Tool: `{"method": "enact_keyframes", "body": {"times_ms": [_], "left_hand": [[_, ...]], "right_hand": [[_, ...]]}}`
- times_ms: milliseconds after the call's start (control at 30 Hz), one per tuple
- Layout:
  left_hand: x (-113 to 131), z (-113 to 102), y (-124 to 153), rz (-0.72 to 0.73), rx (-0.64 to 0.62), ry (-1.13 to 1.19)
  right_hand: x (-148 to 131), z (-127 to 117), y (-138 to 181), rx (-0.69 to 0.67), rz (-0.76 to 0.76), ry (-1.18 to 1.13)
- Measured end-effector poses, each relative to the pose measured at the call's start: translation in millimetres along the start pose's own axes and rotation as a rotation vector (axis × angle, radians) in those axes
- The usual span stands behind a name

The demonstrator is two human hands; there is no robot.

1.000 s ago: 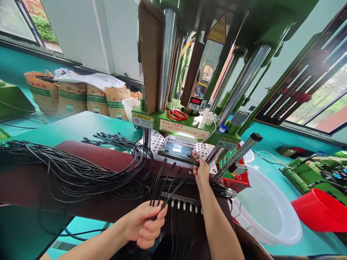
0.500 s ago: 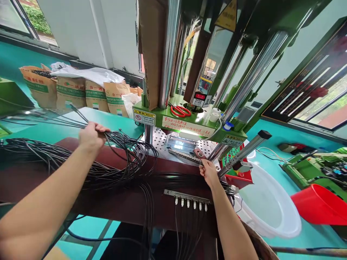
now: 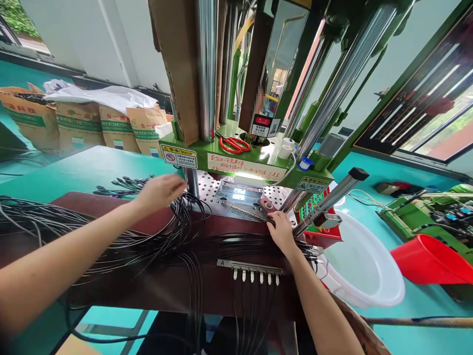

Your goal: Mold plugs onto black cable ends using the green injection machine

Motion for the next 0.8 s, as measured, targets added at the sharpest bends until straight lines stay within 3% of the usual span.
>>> {"method": "enact_keyframes", "body": {"times_ms": [67,100,200,300,400,567,667,800], "left_hand": [[47,22,11,0.395,-0.274,-0.01],[61,33,17,0.507,-0.371,-0.015],[74,59,22,0.589,-0.489,-0.083],[66,59,19,0.531,-0.461,-0.17],[55,40,18,0.429,-0.448,-0.291],[7,9,13,-0.013,-0.44,-0.518],[-27,14,6,-0.192,-0.427,-0.417],[-46,39,3,-0.22,-0.424,-0.259]], "right_hand": [[-20,-5,9,-0.025,-0.13,0.085],[-31,-7,14,-0.05,-0.197,0.116],[-56,-14,35,-0.14,-0.315,0.144],[-66,-22,63,-0.207,-0.372,0.177],[-61,-31,93,-0.229,-0.397,0.212],[-41,-38,129,-0.255,-0.396,0.292],[-35,-37,134,-0.3,-0.403,0.332],[-36,-33,130,-0.378,-0.422,0.412]]}}
Point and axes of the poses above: each hand's wrist, its own y-axis away from the middle knuckle, its own z-axis out of the palm, x = y × z, the point moved 3 cm from there along -y, towards the middle knuckle, and after that the axes turned 3 degrees about -z, right-handed, at the moved point
